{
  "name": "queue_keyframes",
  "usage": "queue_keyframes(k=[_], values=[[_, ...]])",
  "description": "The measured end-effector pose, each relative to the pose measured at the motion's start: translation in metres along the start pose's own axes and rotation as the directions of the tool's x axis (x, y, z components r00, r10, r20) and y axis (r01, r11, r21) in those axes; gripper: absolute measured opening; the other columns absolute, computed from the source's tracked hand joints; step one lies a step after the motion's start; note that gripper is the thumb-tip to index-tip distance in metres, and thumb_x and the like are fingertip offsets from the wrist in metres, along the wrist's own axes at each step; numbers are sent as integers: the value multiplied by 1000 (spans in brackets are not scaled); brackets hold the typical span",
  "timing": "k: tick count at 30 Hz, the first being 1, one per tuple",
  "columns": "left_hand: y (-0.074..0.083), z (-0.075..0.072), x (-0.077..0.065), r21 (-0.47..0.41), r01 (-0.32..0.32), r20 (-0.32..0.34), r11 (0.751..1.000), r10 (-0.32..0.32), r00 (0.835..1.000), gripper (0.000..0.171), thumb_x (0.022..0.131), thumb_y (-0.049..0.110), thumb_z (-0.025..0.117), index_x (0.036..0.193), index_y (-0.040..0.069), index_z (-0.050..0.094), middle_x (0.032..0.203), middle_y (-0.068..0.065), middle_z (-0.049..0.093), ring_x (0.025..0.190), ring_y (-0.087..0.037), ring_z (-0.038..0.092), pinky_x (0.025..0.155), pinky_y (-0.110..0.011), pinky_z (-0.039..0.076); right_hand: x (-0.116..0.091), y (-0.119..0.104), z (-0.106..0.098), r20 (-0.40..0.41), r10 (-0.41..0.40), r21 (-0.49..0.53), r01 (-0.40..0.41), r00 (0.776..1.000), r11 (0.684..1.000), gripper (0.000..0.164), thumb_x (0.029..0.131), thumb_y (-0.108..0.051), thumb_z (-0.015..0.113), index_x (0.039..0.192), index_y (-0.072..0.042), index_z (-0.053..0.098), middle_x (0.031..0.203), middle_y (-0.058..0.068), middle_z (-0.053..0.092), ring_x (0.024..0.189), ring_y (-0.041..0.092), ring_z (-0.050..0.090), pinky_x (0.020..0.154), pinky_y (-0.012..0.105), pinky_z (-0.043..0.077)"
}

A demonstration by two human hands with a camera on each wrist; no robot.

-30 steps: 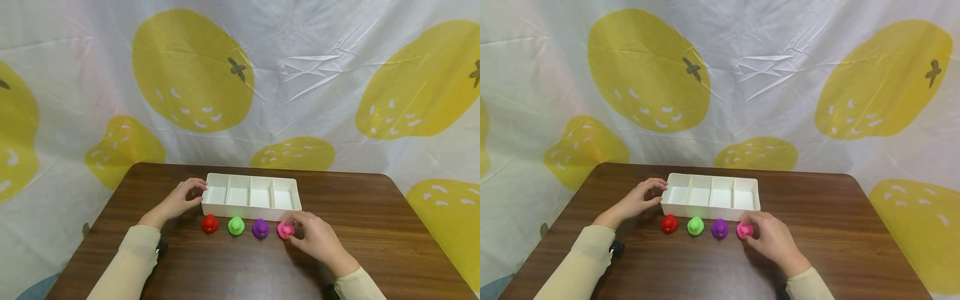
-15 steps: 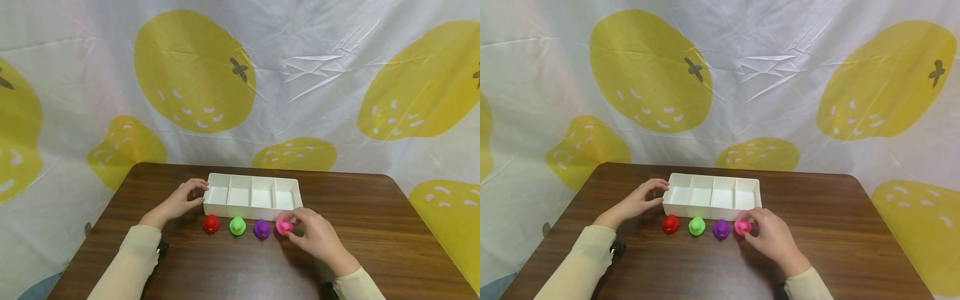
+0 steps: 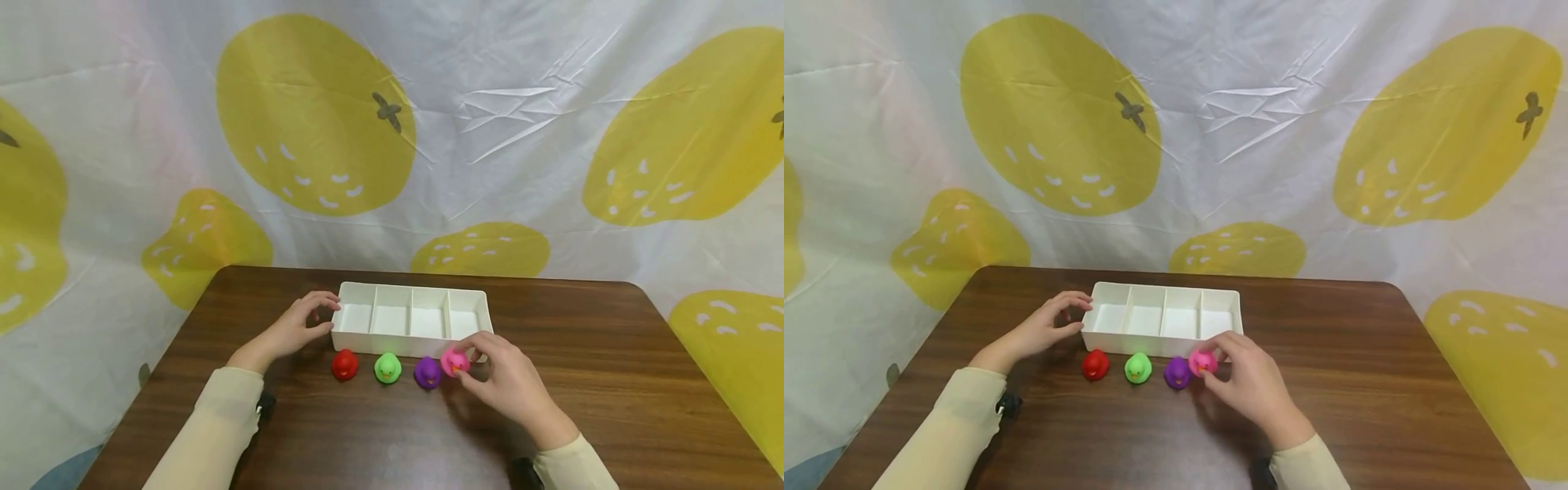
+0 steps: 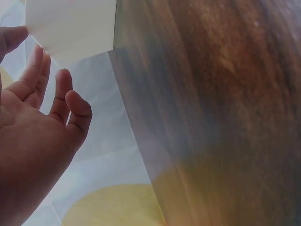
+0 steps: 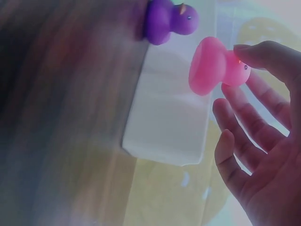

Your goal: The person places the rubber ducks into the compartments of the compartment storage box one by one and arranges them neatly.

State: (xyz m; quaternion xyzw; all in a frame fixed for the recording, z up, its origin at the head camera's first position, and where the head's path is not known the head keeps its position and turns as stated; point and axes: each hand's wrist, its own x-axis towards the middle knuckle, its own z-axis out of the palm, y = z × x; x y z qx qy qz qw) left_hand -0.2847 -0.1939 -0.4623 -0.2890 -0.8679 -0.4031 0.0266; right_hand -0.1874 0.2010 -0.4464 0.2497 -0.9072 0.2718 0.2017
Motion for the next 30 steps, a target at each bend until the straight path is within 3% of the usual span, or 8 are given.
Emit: queue_keyframes(k=[7, 23, 30], values=[[2, -1, -1, 7, 7, 2, 1000, -7, 1000, 30, 93, 0, 70, 122, -3, 64, 142, -21, 56, 109, -33, 54, 90, -38, 43, 10, -8, -2, -30, -30, 10, 30, 999, 999, 33, 75, -15, 87, 102, -24, 70, 89, -13, 66, 81, 5, 58, 66, 25, 47], [0, 1, -2, 13, 3, -3, 1000, -3, 1000, 31, 94, 2, 70, 123, -3, 63, 142, -21, 56, 110, -33, 54, 91, -38, 43, 28, -20, 6, -33, -32, 64, 34, 999, 997, 31, 77, -19, 89, 104, -22, 72, 98, -13, 70, 87, 11, 62, 74, 27, 48], [2, 0, -2, 18, 23, 3, 1000, -23, 1000, 30, 93, 1, 70, 123, -2, 64, 143, -21, 55, 102, -31, 54, 91, -39, 42, 36, -30, 9, -31, -24, 83, 26, 999, 996, 32, 78, -20, 89, 104, -21, 72, 98, -12, 69, 91, 12, 64, 80, 30, 50]])
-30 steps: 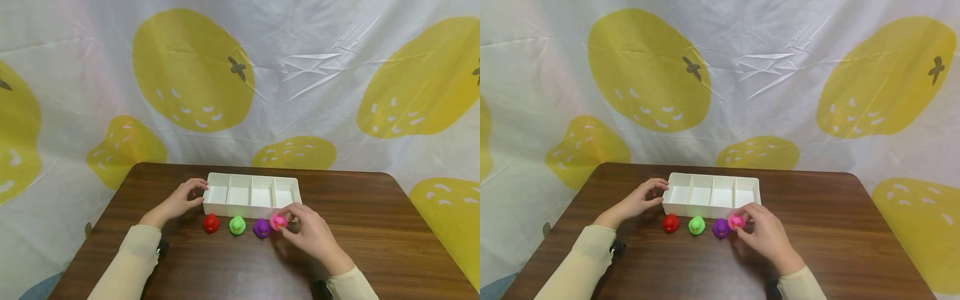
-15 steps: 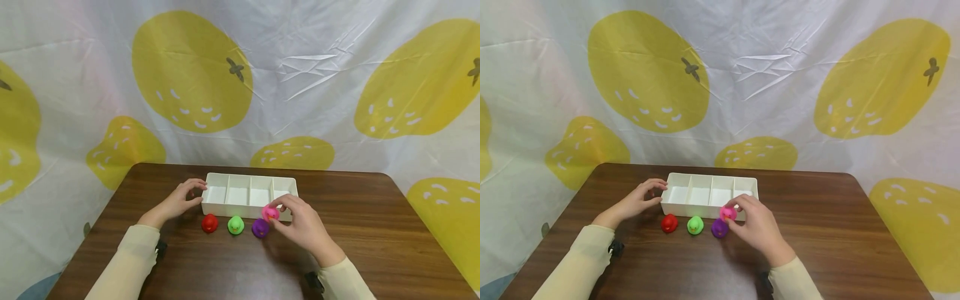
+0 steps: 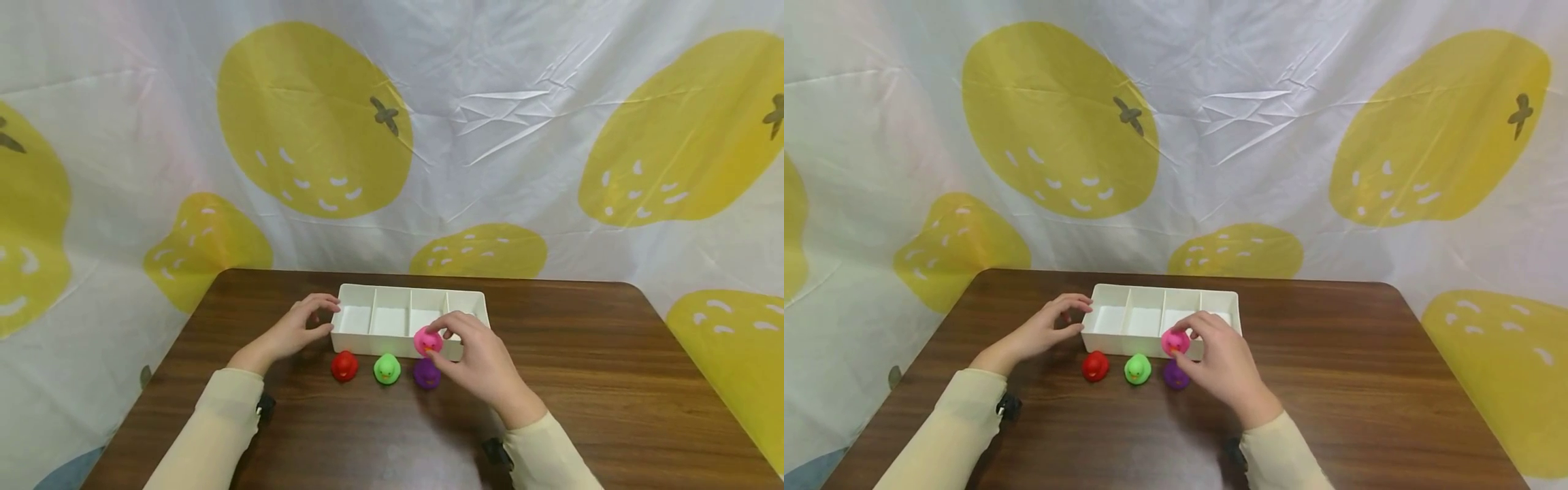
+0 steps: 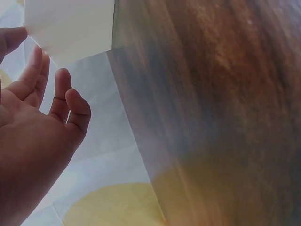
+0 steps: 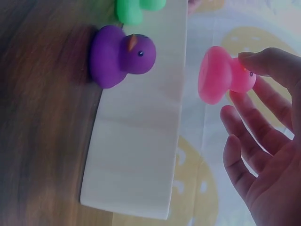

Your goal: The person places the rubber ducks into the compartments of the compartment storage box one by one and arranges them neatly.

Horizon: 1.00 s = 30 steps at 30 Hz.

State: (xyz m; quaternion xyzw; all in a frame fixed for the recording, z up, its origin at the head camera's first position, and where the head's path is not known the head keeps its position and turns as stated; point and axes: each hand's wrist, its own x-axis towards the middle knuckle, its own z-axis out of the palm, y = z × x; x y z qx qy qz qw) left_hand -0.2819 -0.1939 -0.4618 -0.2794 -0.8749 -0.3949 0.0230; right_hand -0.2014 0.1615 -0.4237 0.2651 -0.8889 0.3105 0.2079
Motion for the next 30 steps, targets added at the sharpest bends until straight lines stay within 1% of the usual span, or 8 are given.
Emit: queue_keyframes(k=[4, 7, 9, 14, 18, 24, 30], values=[[-1, -1, -6, -1, 13, 2, 1000, -13, 1000, 30, 94, 1, 70, 123, -2, 64, 143, -22, 55, 102, -36, 54, 92, -42, 42, 4, -4, 6, 0, -13, 29, 13, 1000, 1000, 32, 77, -17, 89, 105, -19, 72, 98, -9, 70, 93, 15, 64, 83, 31, 52], [-2, -2, -11, 1, 30, 2, 1000, -30, 1000, 30, 94, 1, 70, 123, -2, 64, 143, -21, 55, 104, -36, 54, 92, -43, 44, 6, -7, 13, 3, -33, 38, 33, 999, 999, 32, 78, -15, 88, 106, -18, 73, 100, -8, 71, 94, 16, 64, 85, 29, 53], [-3, -2, -12, -1, 27, 1, 1000, -27, 1000, 30, 94, 1, 70, 124, -2, 64, 144, -21, 55, 105, -36, 54, 92, -43, 45, 7, -8, 16, -2, -35, 32, 35, 999, 999, 32, 78, -15, 88, 106, -19, 73, 101, -9, 71, 95, 15, 64, 86, 30, 54], [-2, 0, -7, -10, 3, -1, 1000, -3, 1000, 30, 95, 3, 69, 124, -2, 64, 144, -20, 55, 106, -36, 54, 93, -43, 45, 12, -9, 18, -21, -38, 20, 38, 999, 999, 32, 79, -15, 88, 106, -20, 73, 103, -9, 70, 99, 15, 64, 87, 30, 54], [-1, 2, -1, 2, -7, -2, 1000, 7, 1000, 30, 95, 3, 69, 124, -1, 64, 144, -19, 55, 105, -31, 54, 92, -42, 44, 19, -9, 18, -30, -64, 20, 64, 998, 998, 32, 78, -12, 88, 106, -17, 73, 105, -6, 71, 99, 15, 64, 88, 31, 54], [-1, 2, 0, 9, -1, -3, 1000, 1, 1000, 31, 96, 3, 69, 125, -1, 63, 145, -19, 54, 105, -28, 52, 93, -41, 43, 29, -10, 24, -43, -89, 20, 90, 995, 996, 32, 77, -12, 88, 105, -15, 74, 103, -4, 72, 96, 17, 64, 86, 33, 53], [-1, 4, 0, 4, -12, -4, 1000, 12, 1000, 31, 96, 1, 69, 125, -2, 62, 145, -20, 54, 106, -33, 53, 93, -40, 43, 36, -8, 30, -27, -103, 22, 103, 994, 994, 30, 78, -11, 88, 104, -14, 73, 102, -3, 71, 95, 19, 66, 86, 32, 53]])
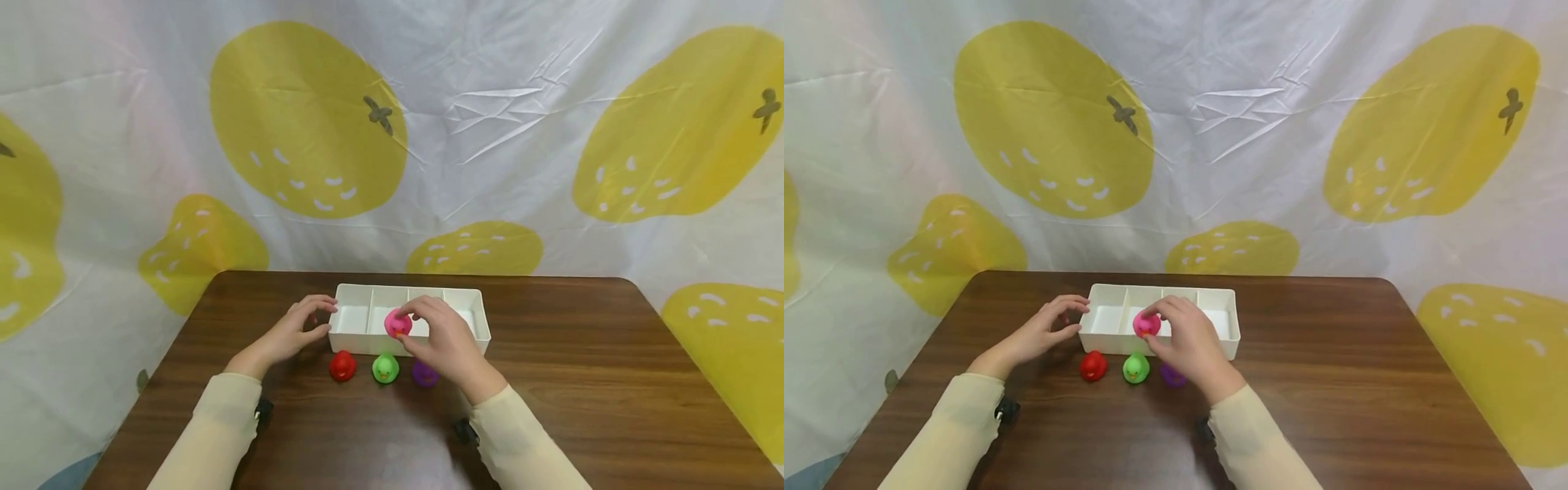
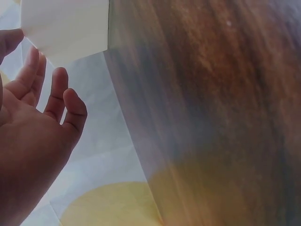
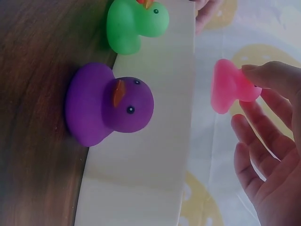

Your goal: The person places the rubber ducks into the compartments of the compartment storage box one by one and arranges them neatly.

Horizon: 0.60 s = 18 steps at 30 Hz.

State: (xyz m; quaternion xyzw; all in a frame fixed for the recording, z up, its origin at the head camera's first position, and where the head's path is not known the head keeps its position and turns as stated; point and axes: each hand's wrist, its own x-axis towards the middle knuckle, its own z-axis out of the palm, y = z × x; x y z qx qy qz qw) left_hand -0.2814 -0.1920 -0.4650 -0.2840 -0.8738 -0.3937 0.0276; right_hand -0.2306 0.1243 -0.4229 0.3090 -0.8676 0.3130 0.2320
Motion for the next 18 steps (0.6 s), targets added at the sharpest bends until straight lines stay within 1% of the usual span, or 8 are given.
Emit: queue_keyframes(k=[5, 9, 12, 18], values=[[0, -1, -2, -5, 2, 3, 1000, -2, 1000, 31, 96, 2, 68, 126, -1, 62, 145, -19, 54, 107, -32, 53, 94, -41, 44, 5, 3, 8, 4, -12, 0, 12, 1000, 1000, 29, 78, -12, 88, 103, -14, 73, 102, -3, 71, 94, 19, 65, 85, 33, 54], [1, -2, -1, -8, 4, -1, 1000, -4, 1000, 31, 96, 2, 69, 126, -1, 62, 145, -19, 54, 104, -31, 53, 94, -42, 43, 11, 2, 10, 31, 2, 5, -2, 1000, 1000, 28, 80, -13, 87, 104, -15, 73, 102, -3, 71, 95, 19, 66, 86, 34, 54], [1, -4, -3, 3, 5, -4, 1000, -5, 1000, 31, 96, 2, 69, 125, -1, 63, 145, -19, 54, 103, -31, 53, 93, -41, 43, 16, 1, 14, 55, -6, 9, 5, 998, 1000, 26, 81, -14, 86, 104, -15, 73, 102, -3, 72, 95, 21, 66, 87, 34, 54], [0, -5, -8, -11, 10, -3, 1000, -10, 1000, 32, 95, 2, 70, 126, 0, 62, 144, -20, 54, 101, -27, 53, 93, -41, 43, 22, 0, 20, 82, -23, -30, 25, 996, 999, 25, 81, -13, 85, 104, -15, 73, 104, -4, 72, 96, 20, 66, 86, 34, 54]])
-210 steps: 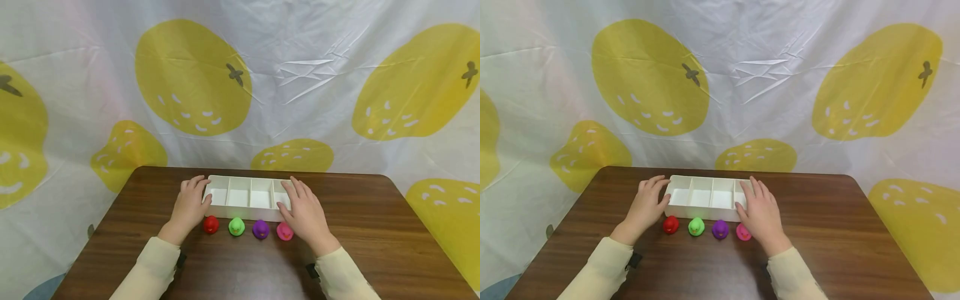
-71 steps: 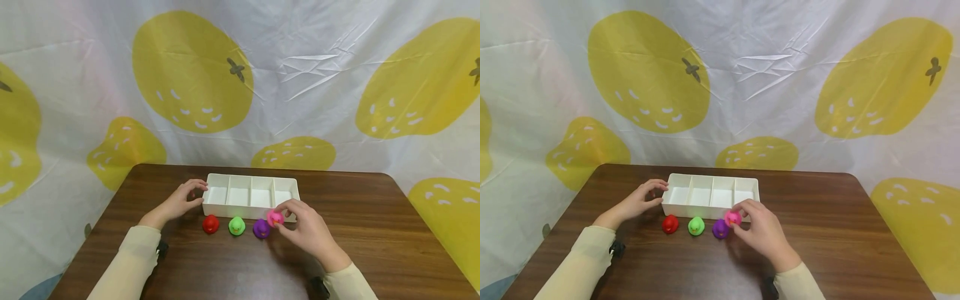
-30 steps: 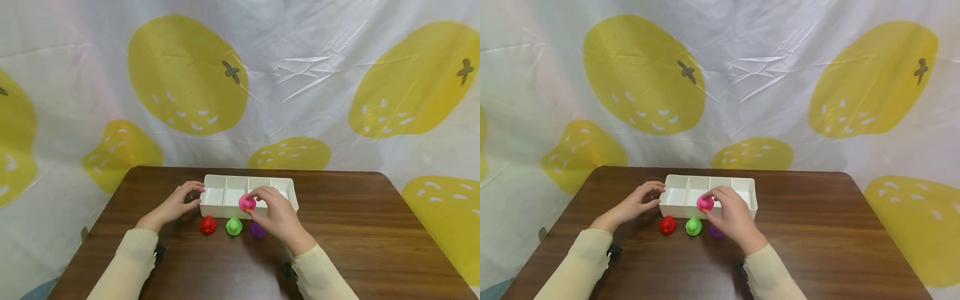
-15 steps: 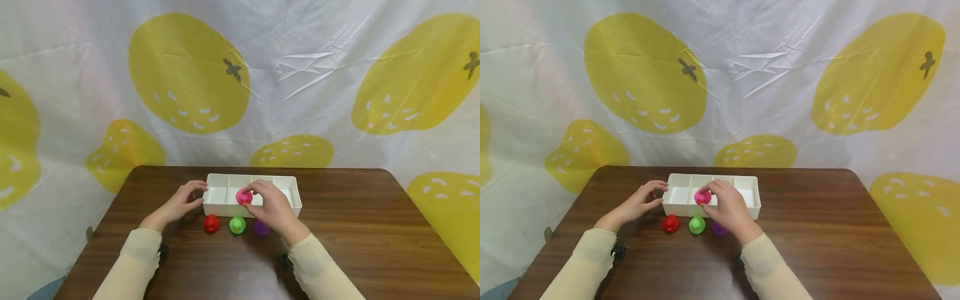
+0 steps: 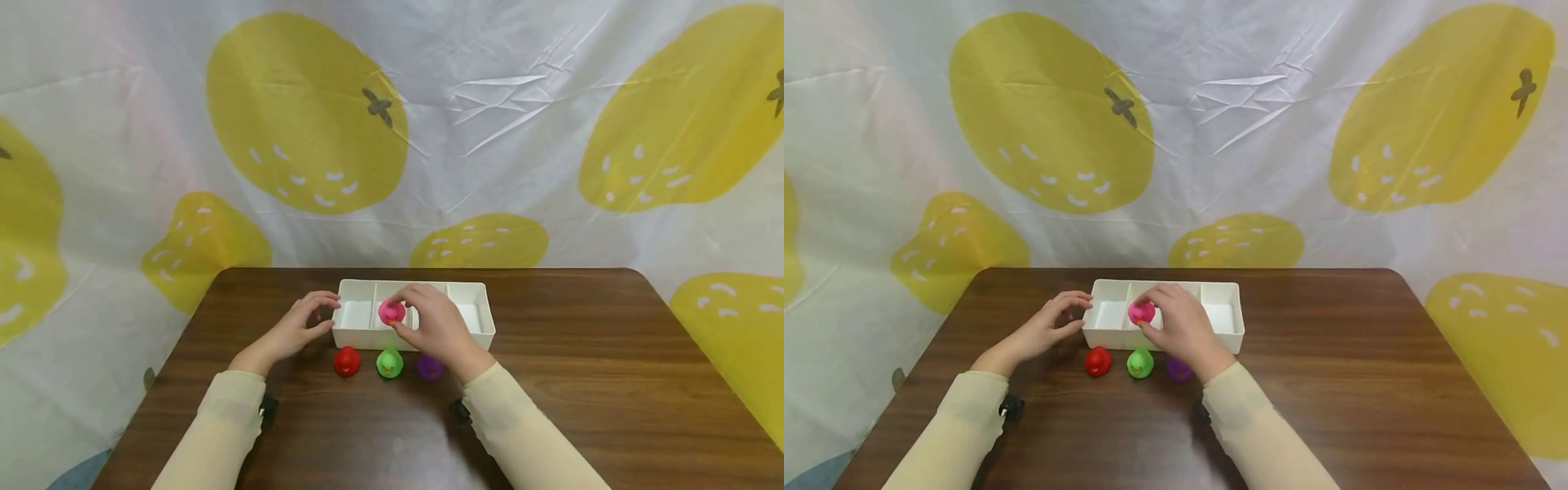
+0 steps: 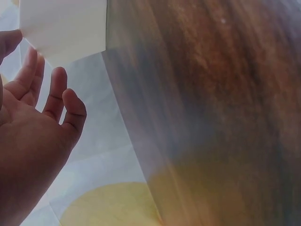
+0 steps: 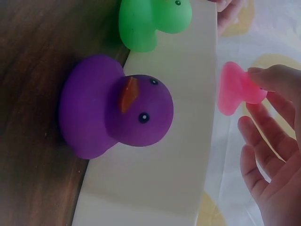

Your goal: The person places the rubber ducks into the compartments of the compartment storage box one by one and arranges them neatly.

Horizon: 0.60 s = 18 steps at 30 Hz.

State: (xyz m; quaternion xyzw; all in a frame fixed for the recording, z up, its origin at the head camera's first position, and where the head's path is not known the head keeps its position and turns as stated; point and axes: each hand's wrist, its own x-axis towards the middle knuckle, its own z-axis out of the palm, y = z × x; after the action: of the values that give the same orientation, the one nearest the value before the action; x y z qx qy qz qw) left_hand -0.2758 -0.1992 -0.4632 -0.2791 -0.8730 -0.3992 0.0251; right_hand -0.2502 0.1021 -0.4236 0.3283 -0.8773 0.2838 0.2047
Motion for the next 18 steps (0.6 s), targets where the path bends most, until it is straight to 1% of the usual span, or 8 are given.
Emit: queue_keyframes(k=[3, 10, 15, 18], values=[[0, 2, 0, -9, 10, -1, 1000, -10, 1000, 32, 95, 2, 70, 127, 1, 62, 145, -19, 53, 101, -27, 52, 93, -41, 42, 2, 2, 2, 1, 5, -8, -5, 1000, 1000, 26, 82, -15, 85, 104, -16, 73, 104, -4, 72, 96, 20, 67, 86, 33, 54], [1, 1, 0, -11, 5, 5, 1000, -5, 1000, 33, 96, 3, 69, 128, 1, 61, 146, -21, 52, 103, -30, 52, 94, -48, 43, 10, 0, 6, 24, 41, 6, -41, 999, 999, 27, 82, -17, 85, 106, -16, 73, 102, -2, 71, 95, 24, 67, 83, 36, 54], [0, 2, 0, -5, 1, -1, 1000, -1, 1000, 32, 95, 2, 69, 126, 1, 61, 145, -21, 53, 102, -28, 52, 93, -46, 42, 15, -4, 10, 43, 47, 26, -48, 998, 999, 27, 83, -17, 86, 107, -14, 73, 102, 0, 72, 96, 25, 68, 85, 36, 54], [0, 3, -1, -1, 12, -8, 1000, -12, 1000, 32, 95, 1, 69, 126, 2, 61, 145, -21, 53, 102, -28, 51, 93, -47, 41, 16, -5, 12, 53, 48, 33, -50, 997, 998, 27, 83, -17, 86, 107, -13, 74, 102, 0, 72, 96, 25, 68, 85, 36, 55]])
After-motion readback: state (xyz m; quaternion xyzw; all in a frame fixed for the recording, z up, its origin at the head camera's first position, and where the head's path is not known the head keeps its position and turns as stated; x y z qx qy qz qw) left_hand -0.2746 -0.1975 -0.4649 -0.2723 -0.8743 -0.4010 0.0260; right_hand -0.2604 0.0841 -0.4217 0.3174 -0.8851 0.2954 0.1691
